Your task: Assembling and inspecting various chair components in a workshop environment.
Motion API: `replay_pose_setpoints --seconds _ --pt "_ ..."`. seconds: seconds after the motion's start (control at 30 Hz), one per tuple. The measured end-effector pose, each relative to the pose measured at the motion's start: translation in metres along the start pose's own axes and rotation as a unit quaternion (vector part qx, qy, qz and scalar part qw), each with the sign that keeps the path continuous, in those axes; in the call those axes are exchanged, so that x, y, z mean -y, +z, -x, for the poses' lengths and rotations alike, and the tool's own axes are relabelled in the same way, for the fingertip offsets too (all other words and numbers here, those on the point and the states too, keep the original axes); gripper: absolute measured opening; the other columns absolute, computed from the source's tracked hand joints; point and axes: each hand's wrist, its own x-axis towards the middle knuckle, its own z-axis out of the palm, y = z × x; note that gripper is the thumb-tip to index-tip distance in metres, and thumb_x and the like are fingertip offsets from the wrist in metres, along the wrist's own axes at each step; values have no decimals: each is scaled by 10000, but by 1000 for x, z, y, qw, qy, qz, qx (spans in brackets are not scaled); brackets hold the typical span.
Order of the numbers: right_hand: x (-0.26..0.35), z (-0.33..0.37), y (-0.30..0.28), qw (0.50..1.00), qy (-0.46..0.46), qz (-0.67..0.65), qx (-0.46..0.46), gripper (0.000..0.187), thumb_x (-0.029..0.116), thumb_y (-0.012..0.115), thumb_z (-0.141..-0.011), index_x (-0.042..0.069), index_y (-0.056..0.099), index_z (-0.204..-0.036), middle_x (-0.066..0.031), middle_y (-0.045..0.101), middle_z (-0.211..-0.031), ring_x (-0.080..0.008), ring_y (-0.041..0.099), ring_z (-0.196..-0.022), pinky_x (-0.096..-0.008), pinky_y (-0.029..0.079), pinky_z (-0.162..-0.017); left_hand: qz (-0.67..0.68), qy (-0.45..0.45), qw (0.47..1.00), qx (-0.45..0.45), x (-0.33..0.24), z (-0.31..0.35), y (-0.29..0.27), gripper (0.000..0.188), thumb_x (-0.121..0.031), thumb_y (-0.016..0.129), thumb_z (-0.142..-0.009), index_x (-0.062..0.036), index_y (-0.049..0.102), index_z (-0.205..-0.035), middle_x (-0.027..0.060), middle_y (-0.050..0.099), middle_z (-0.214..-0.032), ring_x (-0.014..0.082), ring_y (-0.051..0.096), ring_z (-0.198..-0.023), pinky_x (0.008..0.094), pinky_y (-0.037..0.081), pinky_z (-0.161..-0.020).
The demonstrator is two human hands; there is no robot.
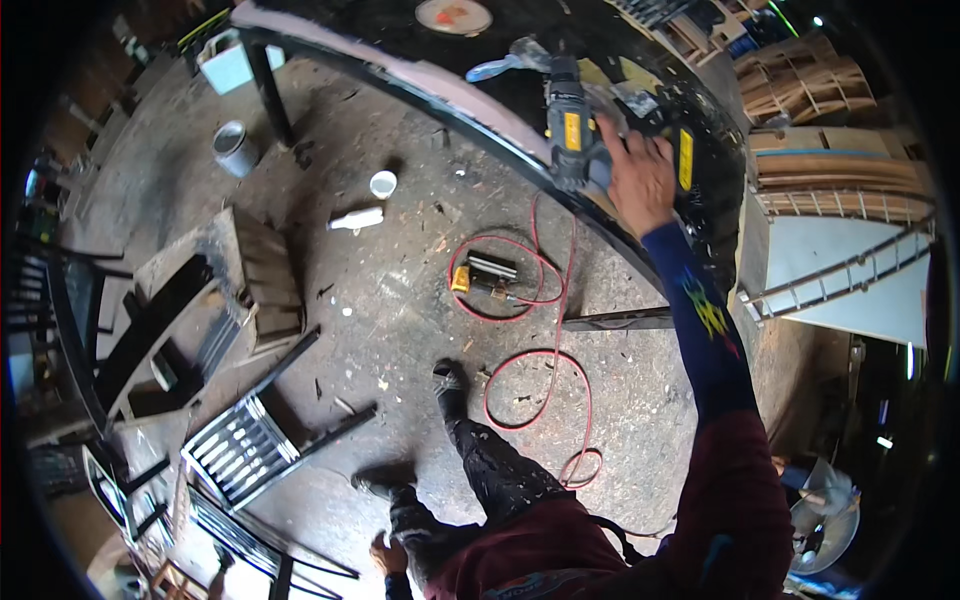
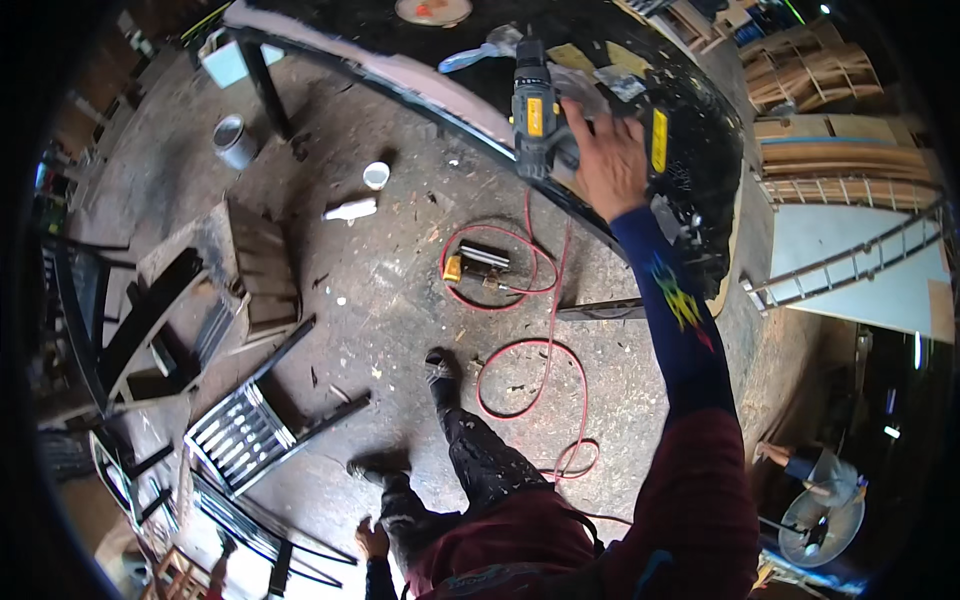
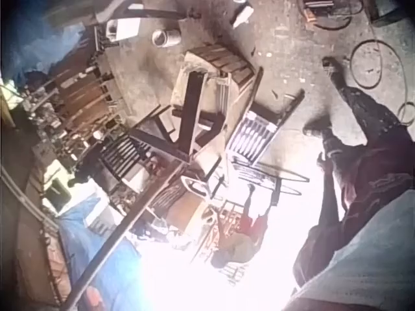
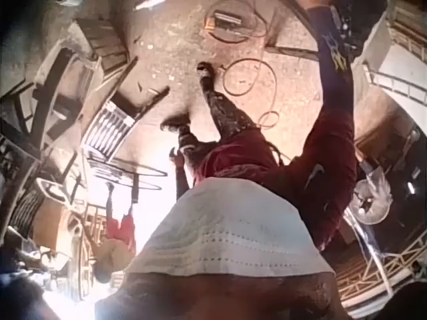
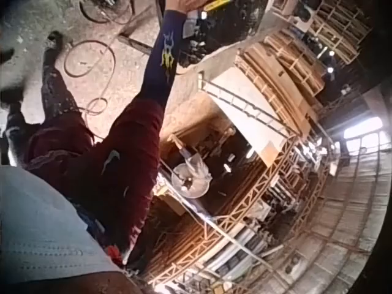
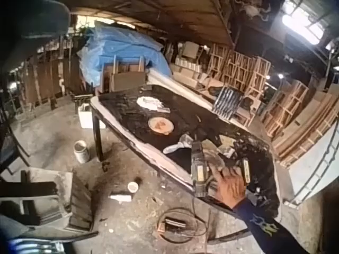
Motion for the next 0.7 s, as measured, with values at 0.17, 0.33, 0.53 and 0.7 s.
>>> replay_pose_setpoints --seconds 0.17,0.33,0.53,0.7 --pt "120 82 -51 939 -133 -297 -112 849 32 705 -700 113 427 -1498 -154 623 -1204 -333 580 -1059 -475 375 -979 456 -56 874 161 -198 7 -93 423 -266 558 -1016 7 592 -1337 126 672 -1231 198 638 -1084 332 505 -931" --pt "342 226 -56 867 -272 -412 70 791 20 688 -726 113 467 -1480 -145 648 -1105 -352 608 -1007 -490 406 -911 805 -1 553 213 -209 -23 -123 803 -506 555 -992 -57 228 -1572 212 463 -1480 329 523 -1293 484 385 -1124" --pt "542 379 -112 743 -482 -398 238 569 100 556 -876 141 504 -1440 -158 628 -1003 -320 622 -940 -481 399 -910 843 -211 467 165 -23 25 -153 400 -305 608 -991 -32 591 -1283 115 662 -1229 246 644 -1123 402 496 -1032" --pt "646 403 -202 661 -574 -473 95 495 79 484 -921 121 536 -1412 -169 551 -1315 -345 500 -1233 -555 323 -1092 810 -265 522 -30 177 57 -173 325 -159 643 -923 9 628 -1201 150 702 -1121 271 707 -978 368 575 -920"
